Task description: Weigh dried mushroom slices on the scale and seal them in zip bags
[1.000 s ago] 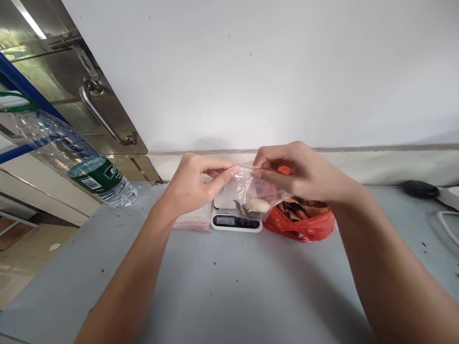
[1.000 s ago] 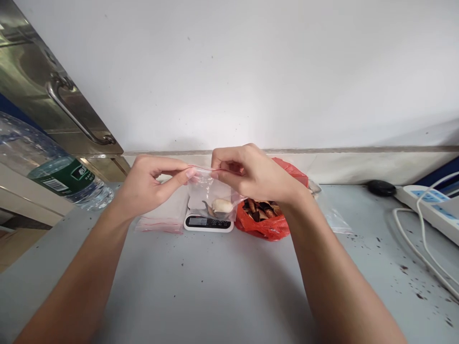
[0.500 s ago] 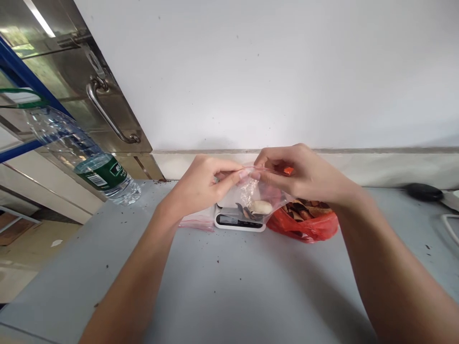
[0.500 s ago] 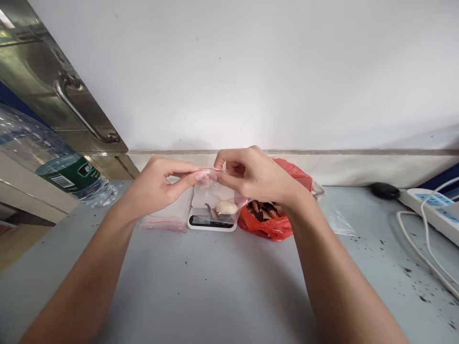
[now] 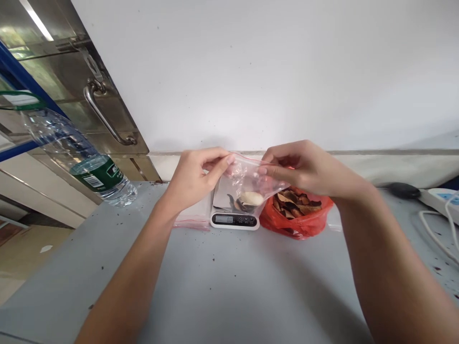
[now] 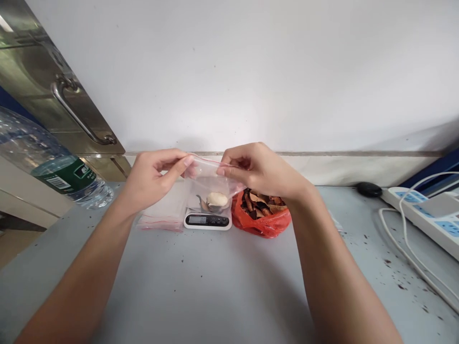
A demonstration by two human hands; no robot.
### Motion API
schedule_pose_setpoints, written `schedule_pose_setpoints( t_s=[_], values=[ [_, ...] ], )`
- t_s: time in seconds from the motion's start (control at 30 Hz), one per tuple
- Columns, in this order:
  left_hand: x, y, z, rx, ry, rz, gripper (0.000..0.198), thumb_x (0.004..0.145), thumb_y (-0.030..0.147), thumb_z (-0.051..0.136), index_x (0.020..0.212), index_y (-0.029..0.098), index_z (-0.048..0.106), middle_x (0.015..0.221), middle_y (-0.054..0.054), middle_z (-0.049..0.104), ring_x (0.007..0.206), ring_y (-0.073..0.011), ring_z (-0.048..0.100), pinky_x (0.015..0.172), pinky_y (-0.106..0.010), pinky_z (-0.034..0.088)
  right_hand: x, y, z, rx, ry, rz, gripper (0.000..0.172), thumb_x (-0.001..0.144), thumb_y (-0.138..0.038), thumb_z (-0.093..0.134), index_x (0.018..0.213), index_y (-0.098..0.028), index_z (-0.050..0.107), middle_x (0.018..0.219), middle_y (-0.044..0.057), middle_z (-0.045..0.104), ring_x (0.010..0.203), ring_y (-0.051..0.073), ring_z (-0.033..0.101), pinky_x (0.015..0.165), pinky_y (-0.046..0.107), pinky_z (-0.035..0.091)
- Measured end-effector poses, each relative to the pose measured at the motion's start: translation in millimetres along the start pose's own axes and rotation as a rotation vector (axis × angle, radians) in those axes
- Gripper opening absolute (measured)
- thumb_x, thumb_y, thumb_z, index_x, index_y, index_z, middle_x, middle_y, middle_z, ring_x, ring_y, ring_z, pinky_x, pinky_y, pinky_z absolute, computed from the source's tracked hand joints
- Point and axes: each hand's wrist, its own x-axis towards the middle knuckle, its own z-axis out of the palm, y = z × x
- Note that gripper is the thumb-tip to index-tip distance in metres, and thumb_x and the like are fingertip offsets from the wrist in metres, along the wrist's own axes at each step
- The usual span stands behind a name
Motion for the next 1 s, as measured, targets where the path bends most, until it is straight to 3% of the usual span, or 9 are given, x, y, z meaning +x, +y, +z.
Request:
schedule_pose_setpoints(
  t_s=[0.17,0.27,0.4,0.47,0.57,0.67,0.73,0.87,1.0],
  values=[
    [1.7,-7.9,10.4,-0.206,-0.093,-0.037,0.027,0.086,0.037,0.078,0.104,0.018,0.071,0.102,-0.006,0.08,0.09,-0.019,0.076,0.084,-0.029,0.06,-10.1,5.4,-10.9,0.035,0.264,-0.086,0.048,0.088,-0.064,0.069,0.065,-0.024,0.055,0.055,-0.005,0.037,0.051,0.01,0.03,0.047,0.029,0.024],
    [2.4,-13.1,16.6,-0.259,-0.185,-0.071,0.026,0.083,0.035,0.079,0.102,0.017,0.072,0.104,-0.008,0.081,0.095,-0.021,0.077,0.084,-0.031,0.06,-22.9,11.2,-23.4,0.038,0.328,-0.045,0.051,0.086,-0.067,0.071,0.066,-0.024,0.05,0.054,-0.008,0.03,0.048,0.008,0.026,0.045,0.027,0.021],
    [3.5,-7.0,27.6,-0.249,-0.231,-0.116,0.021,0.082,0.034,0.08,0.095,0.019,0.076,0.101,-0.006,0.082,0.094,-0.0224,0.077,0.084,-0.032,0.061,-45.2,11.2,-39.8,0.112,0.056,0.08,0.037,0.085,-0.053,0.076,0.07,-0.022,0.061,0.059,-0.003,0.056,0.053,0.012,0.052,0.047,0.026,0.04],
    [3.8,2.2,38.1,-0.233,-0.248,-0.131,0.021,0.081,0.034,0.083,0.095,0.021,0.077,0.099,-0.005,0.082,0.092,-0.0222,0.078,0.081,-0.031,0.061,-55.8,10.7,-43.9,0.166,-0.093,0.1,0.022,0.085,-0.044,0.075,0.089,-0.023,0.075,0.083,0.004,0.075,0.076,0.021,0.071,0.063,0.031,0.056],
    [4.1,17.4,60.9,-0.227,-0.148,-0.122,0.026,0.08,0.034,0.084,0.102,0.023,0.077,0.102,-0.004,0.082,0.096,-0.0224,0.078,0.082,-0.031,0.062,-71.3,17.5,-47.0,0.129,-0.142,0.089,0.027,0.089,-0.04,0.068,0.109,-0.026,0.08,0.109,0.006,0.081,0.102,0.027,0.075,0.085,0.038,0.061],
    [3.7,25.4,83.7,-0.215,0.065,-0.111,0.033,0.085,0.035,0.079,0.114,0.023,0.071,0.107,-0.005,0.081,0.102,-0.022,0.077,0.083,-0.029,0.062,-89.0,32.5,-54.2,0.023,0.024,0.124,0.029,0.093,-0.045,0.063,0.097,-0.025,0.082,0.105,0.007,0.083,0.098,0.03,0.076,0.085,0.042,0.062],
    [2.1,24.4,94.6,-0.182,0.083,-0.09,0.033,0.09,0.037,0.072,0.12,0.022,0.067,0.106,-0.006,0.08,0.101,-0.0205,0.077,0.083,-0.028,0.062,-102.3,42.5,-63.1,-0.027,0.213,0.154,0.033,0.094,-0.048,0.059,0.1,-0.025,0.082,0.116,0.008,0.081,0.109,0.033,0.075,0.091,0.046,0.061],
    [-4.0,15.0,107.9,-0.029,-0.073,0.044,0.024,0.096,0.028,0.062,0.118,0.02,0.069,0.106,-0.006,0.08,0.088,-0.0178,0.075,0.083,-0.029,0.062,-126.3,63.7,-77.5,-0.334,0.515,0.317,0.043,0.097,-0.034,0.05,0.129,-0.024,0.077,0.128,0.009,0.078,0.12,0.038,0.071,0.096,0.055,0.059],
    [-9.9,11.9,116.6,0.123,-0.244,0.154,0.019,0.099,0.021,0.056,0.104,0.021,0.075,0.103,-0.007,0.08,0.091,-0.0212,0.073,0.081,-0.032,0.061,-142.1,103.7,-61.1,-0.69,0.422,0.396,0.063,0.088,-0.011,0.041,0.146,-0.02,0.066,0.148,0.011,0.066,0.136,0.038,0.061,0.111,0.058,0.052]
  ],
)
